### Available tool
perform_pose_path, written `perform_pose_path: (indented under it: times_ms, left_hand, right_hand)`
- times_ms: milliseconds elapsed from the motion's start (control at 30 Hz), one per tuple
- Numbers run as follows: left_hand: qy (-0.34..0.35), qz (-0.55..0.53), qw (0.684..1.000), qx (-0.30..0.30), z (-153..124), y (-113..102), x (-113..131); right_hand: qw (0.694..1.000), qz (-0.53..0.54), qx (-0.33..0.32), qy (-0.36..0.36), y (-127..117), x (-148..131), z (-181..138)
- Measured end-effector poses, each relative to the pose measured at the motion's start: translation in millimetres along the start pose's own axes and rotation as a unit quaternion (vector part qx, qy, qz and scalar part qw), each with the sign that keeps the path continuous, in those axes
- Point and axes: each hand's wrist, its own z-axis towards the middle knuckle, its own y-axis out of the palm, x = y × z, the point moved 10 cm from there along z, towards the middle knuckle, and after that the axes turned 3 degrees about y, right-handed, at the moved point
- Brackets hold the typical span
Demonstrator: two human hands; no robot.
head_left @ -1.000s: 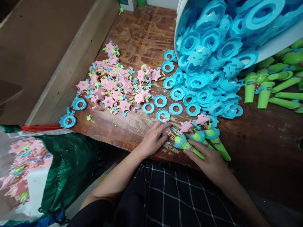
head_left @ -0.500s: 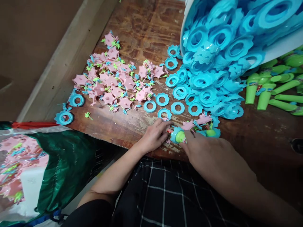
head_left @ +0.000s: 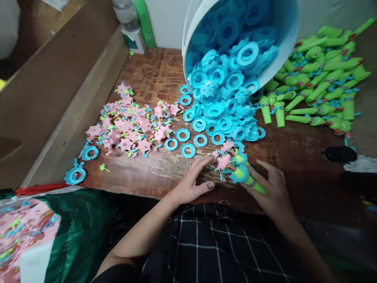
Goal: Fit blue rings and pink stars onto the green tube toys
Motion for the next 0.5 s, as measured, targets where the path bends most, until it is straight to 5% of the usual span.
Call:
perform_pose_path:
  times_ms: [167, 267, 400, 500]
  left_hand:
    - [-0.029, -0.112, 0.993, -0.014, 16.7, 12.7, -3.4]
    - [-0.034, -0.143, 0.988, 0.056, 21.2, -7.8, -9.7]
    - [-0.041, 0.016, 0.985, 0.165, 34.2, -38.4, -17.2]
    - [0.035, 0.138, 0.986, 0.085, 63.3, -7.7, -7.1]
  right_hand:
    - [0.998, 0.046, -0.033, -0.023, 30.7, 17.7, -7.1]
    - [0.998, 0.061, -0.008, 0.004, 30.1, 21.0, -9.8]
    - [0.993, 0.077, 0.054, 0.078, 13.4, 26.6, -25.6]
    - [0.968, 0.088, 0.125, 0.199, -14.7, 51.4, -64.3]
